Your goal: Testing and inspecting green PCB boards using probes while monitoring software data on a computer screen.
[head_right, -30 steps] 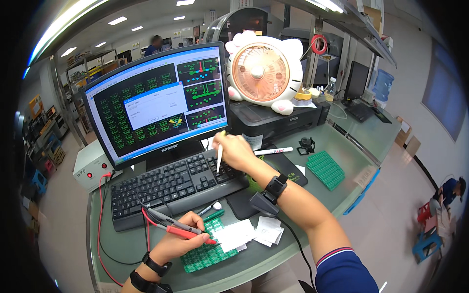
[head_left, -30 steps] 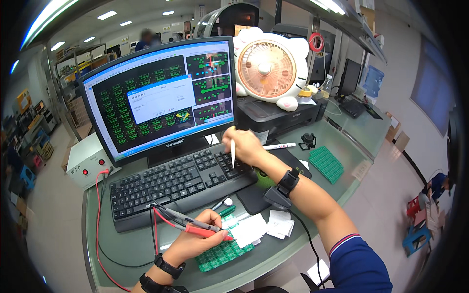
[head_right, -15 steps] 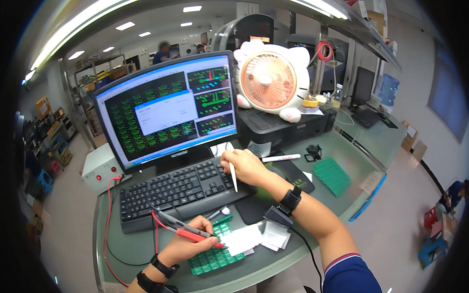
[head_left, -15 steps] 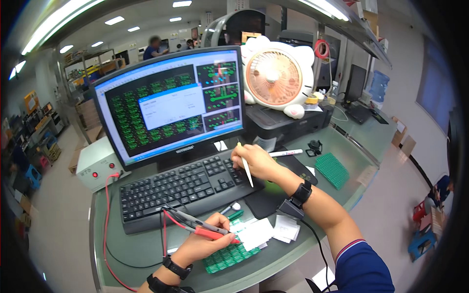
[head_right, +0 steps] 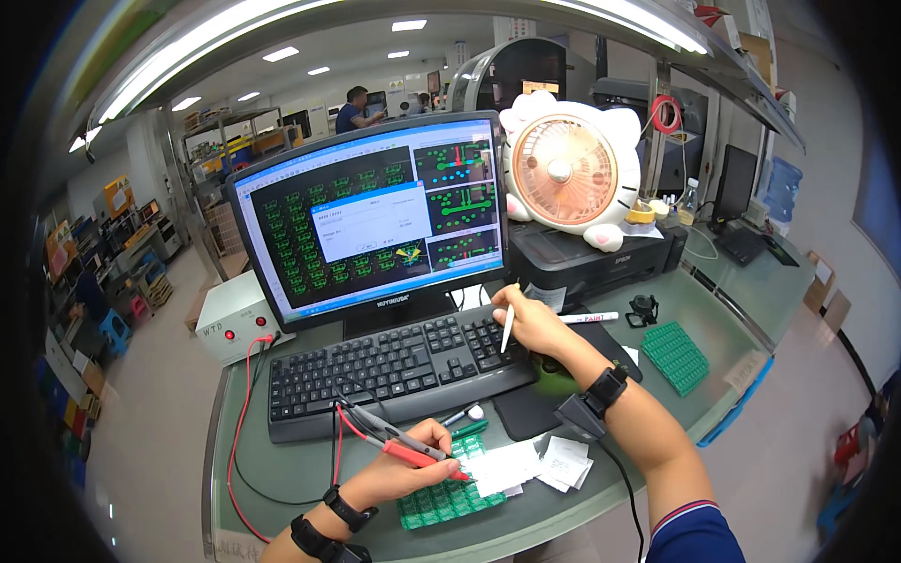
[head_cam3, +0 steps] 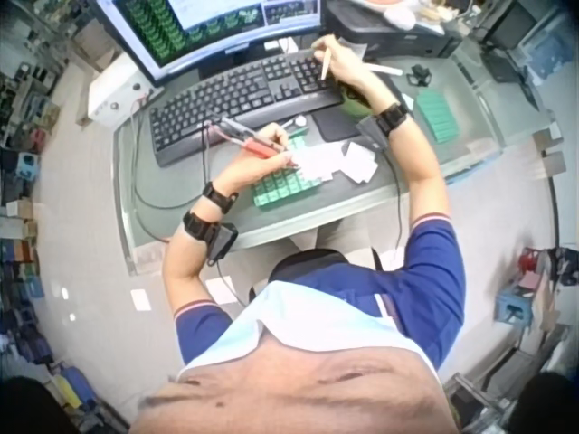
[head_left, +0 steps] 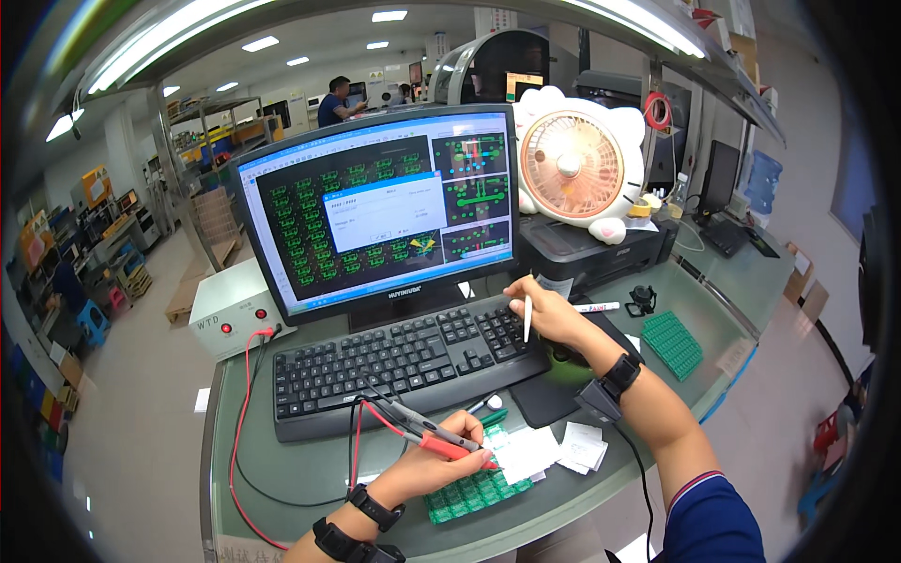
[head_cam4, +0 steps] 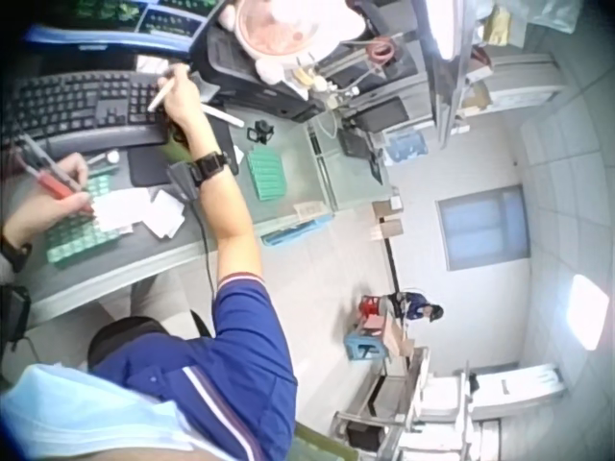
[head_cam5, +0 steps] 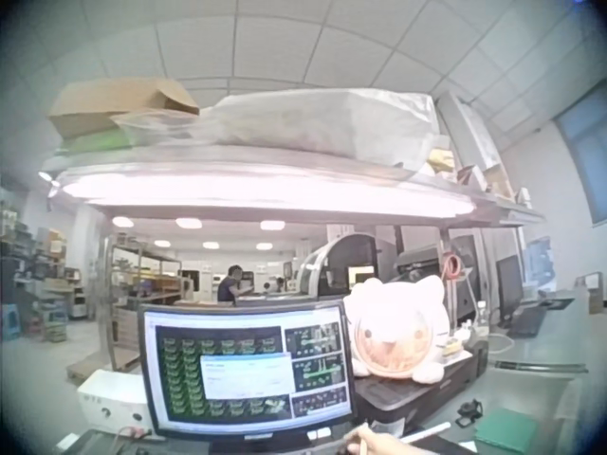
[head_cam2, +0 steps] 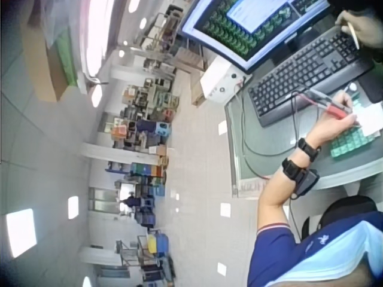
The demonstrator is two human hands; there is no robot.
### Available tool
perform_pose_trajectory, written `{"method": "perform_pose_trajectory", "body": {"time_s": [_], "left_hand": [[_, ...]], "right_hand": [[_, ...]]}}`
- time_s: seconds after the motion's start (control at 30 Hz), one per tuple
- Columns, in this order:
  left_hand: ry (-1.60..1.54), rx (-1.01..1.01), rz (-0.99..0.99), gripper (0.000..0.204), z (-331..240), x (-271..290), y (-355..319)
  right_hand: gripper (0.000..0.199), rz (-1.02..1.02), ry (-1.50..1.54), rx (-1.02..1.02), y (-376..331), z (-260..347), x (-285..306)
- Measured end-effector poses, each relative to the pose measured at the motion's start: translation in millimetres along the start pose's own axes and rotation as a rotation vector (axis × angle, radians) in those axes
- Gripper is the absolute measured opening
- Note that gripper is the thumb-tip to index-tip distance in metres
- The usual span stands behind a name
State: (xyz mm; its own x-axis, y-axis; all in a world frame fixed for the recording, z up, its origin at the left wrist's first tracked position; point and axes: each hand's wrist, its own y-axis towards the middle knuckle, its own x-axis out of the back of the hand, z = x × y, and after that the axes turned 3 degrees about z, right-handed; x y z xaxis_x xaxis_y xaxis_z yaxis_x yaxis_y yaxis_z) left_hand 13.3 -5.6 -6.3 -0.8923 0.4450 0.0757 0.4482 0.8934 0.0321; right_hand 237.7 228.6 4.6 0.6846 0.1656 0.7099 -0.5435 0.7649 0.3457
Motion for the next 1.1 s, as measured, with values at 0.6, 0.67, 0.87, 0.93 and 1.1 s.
{"method": "perform_pose_trajectory", "body": {"time_s": [0.6, 0.67, 0.87, 0.93, 1.1], "left_hand": [[-0.008, 0.040, -0.070, 0.027, 7, 1, 0], [-0.002, 0.029, -0.064, 0.027, 8, 1, 1], [-0.002, 0.034, -0.080, 0.030, 7, 3, 1], [-0.013, 0.037, -0.079, 0.030, 7, 2, 1], [0.004, 0.019, -0.086, 0.030, 7, 1, 2]], "right_hand": [[0.024, -0.178, 0.111, 0.025, -37, 14, 4], [0.023, -0.171, 0.111, 0.018, -37, 13, 3], [0.025, -0.192, 0.138, 0.054, -36, 7, 0], [0.026, -0.202, 0.154, 0.063, -36, 7, -1], [0.026, -0.191, 0.156, 0.027, -36, 10, 1]]}}
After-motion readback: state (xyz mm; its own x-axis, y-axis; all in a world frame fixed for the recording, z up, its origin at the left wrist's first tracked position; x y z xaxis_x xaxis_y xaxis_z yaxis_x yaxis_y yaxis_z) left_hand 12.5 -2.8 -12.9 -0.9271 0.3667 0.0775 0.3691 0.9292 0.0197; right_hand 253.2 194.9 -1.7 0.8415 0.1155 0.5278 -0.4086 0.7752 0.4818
